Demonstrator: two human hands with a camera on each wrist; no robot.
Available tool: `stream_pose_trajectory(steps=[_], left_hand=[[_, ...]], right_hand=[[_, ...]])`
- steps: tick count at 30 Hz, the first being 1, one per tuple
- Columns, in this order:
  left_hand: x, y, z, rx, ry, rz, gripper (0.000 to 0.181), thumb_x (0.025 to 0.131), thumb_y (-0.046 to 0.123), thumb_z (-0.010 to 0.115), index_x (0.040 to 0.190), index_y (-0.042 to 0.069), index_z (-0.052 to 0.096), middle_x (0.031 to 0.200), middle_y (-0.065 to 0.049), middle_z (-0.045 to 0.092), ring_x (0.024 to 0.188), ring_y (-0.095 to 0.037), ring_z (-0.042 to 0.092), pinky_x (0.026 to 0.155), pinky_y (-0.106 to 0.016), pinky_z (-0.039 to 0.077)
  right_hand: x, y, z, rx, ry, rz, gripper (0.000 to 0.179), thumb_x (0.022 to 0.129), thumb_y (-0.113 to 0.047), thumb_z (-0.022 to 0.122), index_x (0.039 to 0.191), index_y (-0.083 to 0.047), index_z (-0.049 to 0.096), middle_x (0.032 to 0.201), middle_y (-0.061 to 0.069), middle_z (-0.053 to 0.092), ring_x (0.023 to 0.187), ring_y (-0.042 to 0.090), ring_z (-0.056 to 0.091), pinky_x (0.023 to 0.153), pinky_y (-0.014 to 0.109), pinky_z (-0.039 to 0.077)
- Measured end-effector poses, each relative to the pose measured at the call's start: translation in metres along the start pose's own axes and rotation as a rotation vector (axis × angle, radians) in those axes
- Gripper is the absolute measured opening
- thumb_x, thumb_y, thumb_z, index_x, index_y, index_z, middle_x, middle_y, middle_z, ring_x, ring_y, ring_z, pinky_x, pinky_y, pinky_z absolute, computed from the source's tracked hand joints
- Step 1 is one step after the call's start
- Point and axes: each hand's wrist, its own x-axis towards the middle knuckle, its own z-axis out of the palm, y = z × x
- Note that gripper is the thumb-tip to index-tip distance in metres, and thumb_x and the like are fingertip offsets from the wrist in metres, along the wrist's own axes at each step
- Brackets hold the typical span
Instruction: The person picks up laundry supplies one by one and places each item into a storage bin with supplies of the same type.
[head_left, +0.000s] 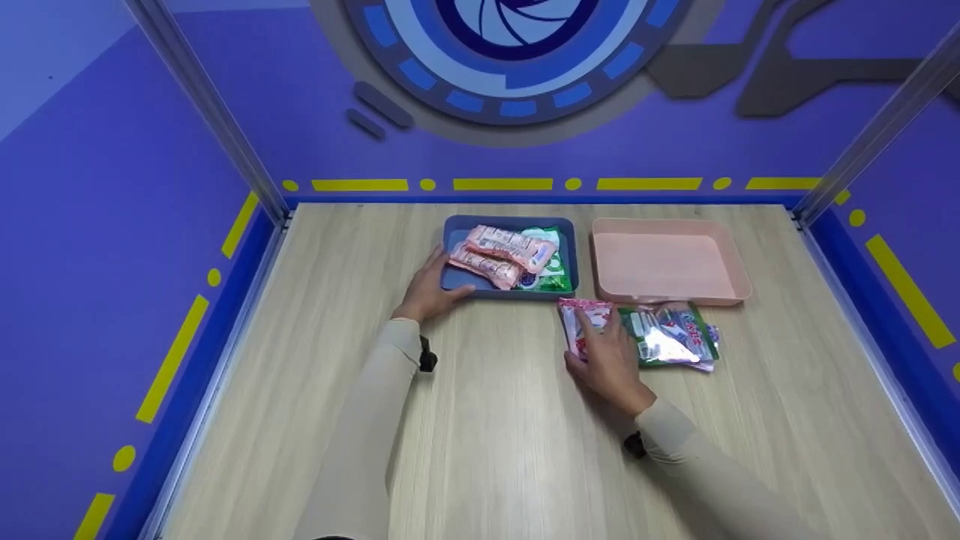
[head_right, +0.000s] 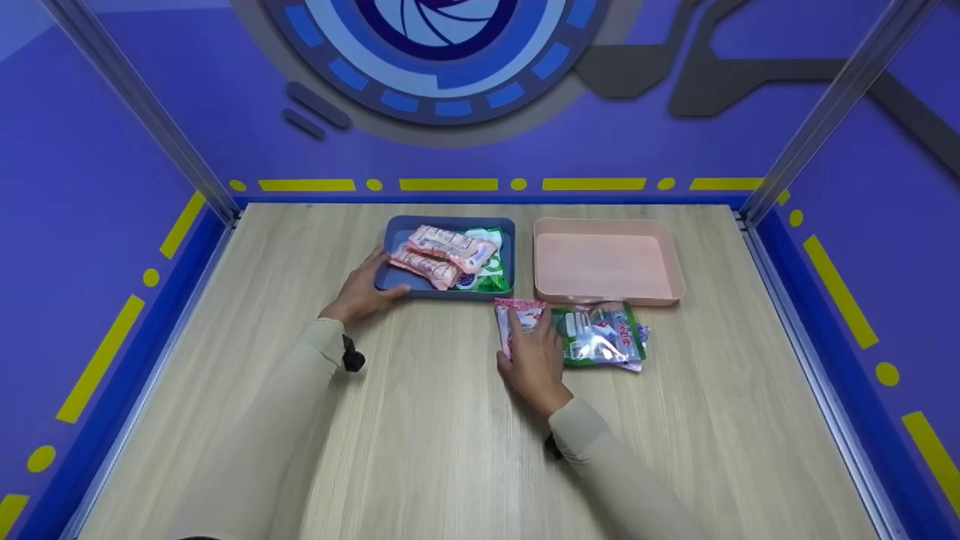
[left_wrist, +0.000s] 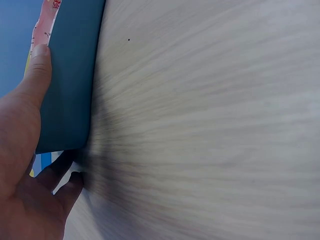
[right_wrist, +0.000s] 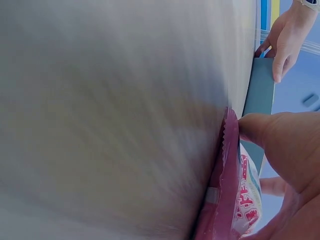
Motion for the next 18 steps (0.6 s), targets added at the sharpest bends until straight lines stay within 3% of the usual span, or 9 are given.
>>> stream_pose_trajectory(steps=[8, 18], left_hand=[[-0.0016, -0.0008, -0.0011, 0.003, 0.004, 0.022, 0.099, 0.090, 0.056, 0.074, 0.163, 0.009, 0.026, 0.173, -0.004, 0.011, 0.156, -0.029, 0.020, 0.125, -0.041, 0.022], [-0.0021, 0.0000, -0.0012, 0.003, 0.006, 0.023, 0.100, 0.089, 0.056, 0.074, 0.163, 0.010, 0.026, 0.173, -0.004, 0.012, 0.155, -0.030, 0.020, 0.125, -0.042, 0.022]], right_hand=[[0.0010, 0.0001, 0.0003, -0.067, 0.037, -0.047, 0.085, 0.089, -0.030, 0.080, 0.161, -0.018, 0.036, 0.145, 0.039, 0.035, 0.127, 0.057, 0.045, 0.106, 0.071, 0.037], [0.0021, 0.0004, -0.0016, -0.083, 0.024, -0.052, 0.084, 0.090, -0.030, 0.079, 0.161, -0.019, 0.035, 0.142, 0.039, 0.037, 0.125, 0.056, 0.045, 0.105, 0.070, 0.038]])
